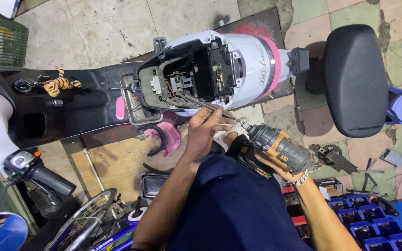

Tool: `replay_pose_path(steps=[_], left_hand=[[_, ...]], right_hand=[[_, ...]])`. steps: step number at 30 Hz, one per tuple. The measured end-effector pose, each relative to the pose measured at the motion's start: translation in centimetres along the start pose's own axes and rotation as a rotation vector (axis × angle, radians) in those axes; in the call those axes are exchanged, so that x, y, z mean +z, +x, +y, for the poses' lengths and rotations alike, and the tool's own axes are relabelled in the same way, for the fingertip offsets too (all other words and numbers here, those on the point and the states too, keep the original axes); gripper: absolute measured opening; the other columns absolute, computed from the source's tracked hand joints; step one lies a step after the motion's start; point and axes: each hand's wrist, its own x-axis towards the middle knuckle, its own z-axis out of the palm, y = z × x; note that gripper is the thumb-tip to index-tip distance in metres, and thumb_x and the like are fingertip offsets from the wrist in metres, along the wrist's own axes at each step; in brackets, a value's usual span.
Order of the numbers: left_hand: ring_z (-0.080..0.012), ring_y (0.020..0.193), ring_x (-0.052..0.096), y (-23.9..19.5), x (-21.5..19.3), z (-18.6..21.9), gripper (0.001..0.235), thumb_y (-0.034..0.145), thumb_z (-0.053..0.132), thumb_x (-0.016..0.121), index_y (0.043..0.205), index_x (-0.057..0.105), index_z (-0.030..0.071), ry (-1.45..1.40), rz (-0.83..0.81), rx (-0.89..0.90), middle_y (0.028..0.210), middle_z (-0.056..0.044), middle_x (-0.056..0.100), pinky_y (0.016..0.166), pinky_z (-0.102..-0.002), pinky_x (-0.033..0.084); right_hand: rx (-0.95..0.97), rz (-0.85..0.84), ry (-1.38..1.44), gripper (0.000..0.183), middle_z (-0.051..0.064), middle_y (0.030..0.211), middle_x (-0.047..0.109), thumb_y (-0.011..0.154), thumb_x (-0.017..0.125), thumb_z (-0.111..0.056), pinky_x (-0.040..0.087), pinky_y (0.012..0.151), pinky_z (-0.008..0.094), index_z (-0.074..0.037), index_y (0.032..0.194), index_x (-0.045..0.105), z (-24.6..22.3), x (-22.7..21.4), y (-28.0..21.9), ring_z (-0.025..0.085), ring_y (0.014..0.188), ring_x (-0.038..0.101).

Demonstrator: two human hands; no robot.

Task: The person uses a cordless impact driver to remove screws from the under-seat compartment of a scooter. They then pick up a pink plastic cover, align it with the compartment, and secure it using the impact driver to fasten multiple screws.

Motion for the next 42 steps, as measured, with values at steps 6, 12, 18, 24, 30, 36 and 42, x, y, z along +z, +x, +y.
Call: replay_pose_path(steps=[6, 12, 18, 24, 30, 36, 42], left_hand=[[-0.0211, 0.083, 0.071, -0.6, -0.1, 0.2, 0.020, 0.102, 0.012, 0.064, 0.111, 0.062, -0.005, 0.069, 0.035, 0.036, 0.097, -0.017, 0.071, 0.073, -0.031, 0.059], [-0.0165, 0.073, 0.066, -0.3, -1.0, 0.7, 0.018, 0.098, 0.012, 0.069, 0.104, 0.062, -0.003, -0.038, 0.068, -0.025, 0.087, -0.011, 0.069, 0.066, -0.029, 0.055], [-0.0103, 0.064, 0.059, -1.9, -3.6, -0.3, 0.015, 0.098, 0.016, 0.071, 0.098, 0.070, 0.001, 0.015, 0.097, -0.054, 0.079, -0.006, 0.067, 0.058, -0.024, 0.046], [-0.0096, 0.069, 0.061, -4.1, -6.5, 0.4, 0.015, 0.097, 0.018, 0.072, 0.103, 0.071, 0.004, -0.039, 0.148, 0.005, 0.085, -0.003, 0.069, 0.063, -0.025, 0.048], [-0.0219, 0.084, 0.071, -4.6, -12.3, 5.8, 0.036, 0.093, 0.043, 0.051, 0.102, 0.068, 0.012, -0.514, 0.389, 0.158, 0.092, -0.008, 0.071, 0.077, -0.034, 0.058], [-0.0120, 0.057, 0.041, 3.6, -21.7, 4.2, 0.041, 0.103, 0.044, 0.058, 0.076, 0.041, 0.018, -0.702, 0.643, 0.253, 0.072, 0.003, 0.046, 0.050, -0.029, 0.033], [-0.0119, 0.051, 0.038, 9.7, -31.0, 1.8, 0.035, 0.104, 0.039, 0.058, 0.080, 0.046, 0.017, -0.730, 0.425, 0.133, 0.065, 0.003, 0.038, 0.046, -0.029, 0.033]], right_hand=[[-0.008, -0.011, -0.025, 0.043, 0.006, 0.108, 0.077, 0.081, 0.078, -0.022, 0.059, 0.083, 0.037, -0.012, 0.122, 0.069, 0.2, 0.0, 0.6, 0.022, 0.095, 0.073], [-0.051, -0.074, -0.128, 0.040, 0.006, 0.108, 0.077, 0.082, 0.076, -0.021, 0.059, 0.083, 0.038, -0.013, 0.121, 0.070, 0.6, -0.2, 1.9, 0.022, 0.096, 0.073], [-0.208, -0.225, -0.474, 0.038, 0.006, 0.108, 0.076, 0.083, 0.074, -0.021, 0.058, 0.084, 0.038, -0.014, 0.120, 0.070, 1.5, 1.7, 4.7, 0.023, 0.096, 0.073], [-0.216, -0.380, -0.524, 0.036, 0.006, 0.108, 0.076, 0.083, 0.071, -0.021, 0.058, 0.084, 0.039, -0.015, 0.119, 0.071, 1.0, 4.6, 6.1, 0.024, 0.097, 0.073], [-0.140, -0.520, -0.444, 0.034, 0.006, 0.108, 0.076, 0.084, 0.069, -0.021, 0.058, 0.084, 0.039, -0.016, 0.118, 0.072, -0.7, 8.3, 8.1, 0.025, 0.097, 0.072], [-0.094, -0.514, -0.505, 0.033, 0.006, 0.108, 0.076, 0.085, 0.067, -0.021, 0.057, 0.084, 0.040, -0.017, 0.117, 0.073, -2.3, 13.4, 12.0, 0.025, 0.098, 0.072], [-0.303, -0.483, -0.753, 0.031, 0.006, 0.108, 0.075, 0.085, 0.064, -0.020, 0.057, 0.085, 0.040, -0.018, 0.116, 0.073, -3.7, 20.1, 14.5, 0.026, 0.098, 0.072]])
